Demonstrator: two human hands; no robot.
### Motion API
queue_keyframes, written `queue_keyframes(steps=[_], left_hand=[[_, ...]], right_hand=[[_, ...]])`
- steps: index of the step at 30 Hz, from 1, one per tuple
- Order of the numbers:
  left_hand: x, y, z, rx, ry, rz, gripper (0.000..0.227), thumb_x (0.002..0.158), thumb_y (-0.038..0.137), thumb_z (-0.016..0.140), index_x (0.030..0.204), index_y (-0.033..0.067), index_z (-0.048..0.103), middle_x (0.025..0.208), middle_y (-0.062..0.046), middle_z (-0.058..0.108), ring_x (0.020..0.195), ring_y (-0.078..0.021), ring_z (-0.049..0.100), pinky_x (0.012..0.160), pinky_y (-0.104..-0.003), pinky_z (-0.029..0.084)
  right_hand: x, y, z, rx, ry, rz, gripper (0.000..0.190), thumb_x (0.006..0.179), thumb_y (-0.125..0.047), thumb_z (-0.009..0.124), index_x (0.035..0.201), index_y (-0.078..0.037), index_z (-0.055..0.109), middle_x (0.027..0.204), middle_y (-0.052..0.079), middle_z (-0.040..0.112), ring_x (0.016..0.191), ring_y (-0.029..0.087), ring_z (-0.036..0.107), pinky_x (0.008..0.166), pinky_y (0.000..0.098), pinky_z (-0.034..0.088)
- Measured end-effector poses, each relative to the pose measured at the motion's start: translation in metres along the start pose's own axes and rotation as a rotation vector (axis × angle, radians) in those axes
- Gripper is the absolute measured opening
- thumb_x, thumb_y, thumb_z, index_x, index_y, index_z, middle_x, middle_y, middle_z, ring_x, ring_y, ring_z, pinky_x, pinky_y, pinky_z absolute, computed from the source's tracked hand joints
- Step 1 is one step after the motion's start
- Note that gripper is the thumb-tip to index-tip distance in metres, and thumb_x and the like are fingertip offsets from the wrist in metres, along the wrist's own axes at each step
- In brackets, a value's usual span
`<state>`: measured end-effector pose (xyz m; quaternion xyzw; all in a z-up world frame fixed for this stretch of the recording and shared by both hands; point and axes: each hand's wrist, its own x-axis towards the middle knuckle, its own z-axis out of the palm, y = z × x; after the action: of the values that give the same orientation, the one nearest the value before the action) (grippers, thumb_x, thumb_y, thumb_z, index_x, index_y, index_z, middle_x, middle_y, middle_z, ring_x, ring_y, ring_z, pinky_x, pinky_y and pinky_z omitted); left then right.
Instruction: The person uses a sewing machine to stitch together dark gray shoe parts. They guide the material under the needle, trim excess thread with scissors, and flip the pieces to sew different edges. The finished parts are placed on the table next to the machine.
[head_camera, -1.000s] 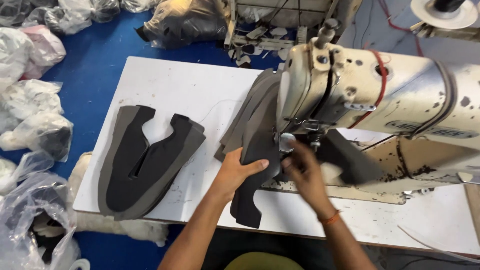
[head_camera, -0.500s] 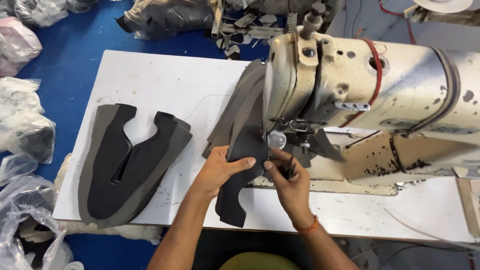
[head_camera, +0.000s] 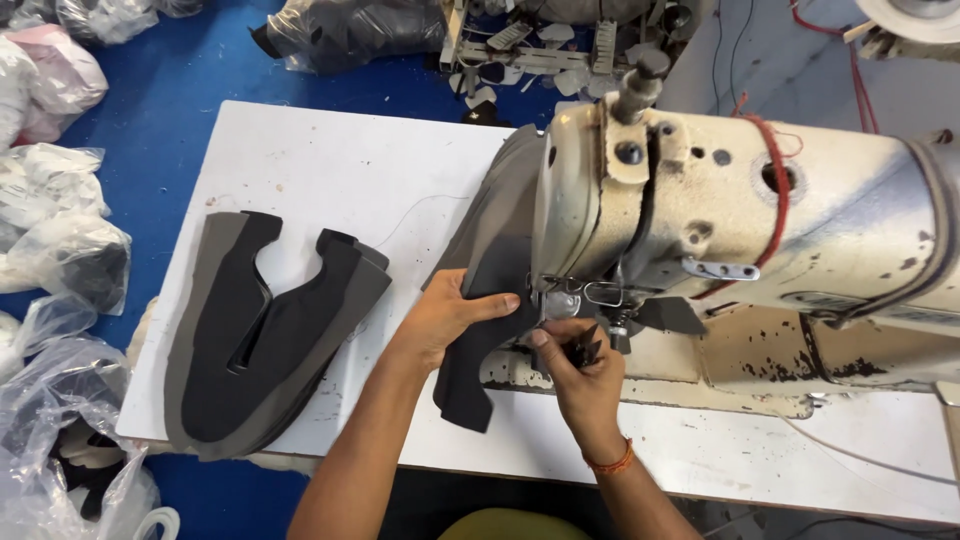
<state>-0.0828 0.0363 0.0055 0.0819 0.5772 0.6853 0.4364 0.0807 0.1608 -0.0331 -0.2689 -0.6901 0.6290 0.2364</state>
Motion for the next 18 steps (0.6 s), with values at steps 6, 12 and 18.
queue_keyframes(steps=[6,12,18], left_hand=[[0.003,0.017,0.005,0.148,0.065,-0.004,0.037,0.081,0.014,0.083,0.111,-0.0036,0.073,0.098,-0.014,0.078,0.08,-0.0186,0.074,0.071,-0.033,0.061],[-0.067,0.004,-0.067,1.127,0.532,0.269,0.081,0.079,0.044,0.082,0.144,0.0056,0.053,0.147,-0.019,0.056,0.137,-0.0306,0.049,0.114,-0.046,0.04],[-0.136,-0.094,-0.197,1.592,0.831,-0.126,0.111,0.067,0.049,0.089,0.149,-0.0064,0.037,0.154,-0.04,0.032,0.144,-0.0532,0.027,0.112,-0.06,0.028]], right_hand=[[-0.005,0.018,-0.013,-0.091,-0.186,0.154,0.014,0.09,-0.013,0.076,0.094,-0.001,0.071,0.078,0.001,0.07,0.068,0.006,0.059,0.06,0.022,0.048],[-0.068,0.111,-0.054,-0.21,-0.291,0.258,0.022,0.098,-0.015,0.059,0.112,-0.001,0.067,0.082,0.007,0.071,0.063,0.013,0.054,0.057,0.0281,0.046],[-0.074,0.121,-0.056,-0.005,-0.178,0.336,0.029,0.102,-0.017,0.047,0.12,0.0,0.062,0.084,0.008,0.072,0.058,0.013,0.053,0.052,0.0302,0.047]])
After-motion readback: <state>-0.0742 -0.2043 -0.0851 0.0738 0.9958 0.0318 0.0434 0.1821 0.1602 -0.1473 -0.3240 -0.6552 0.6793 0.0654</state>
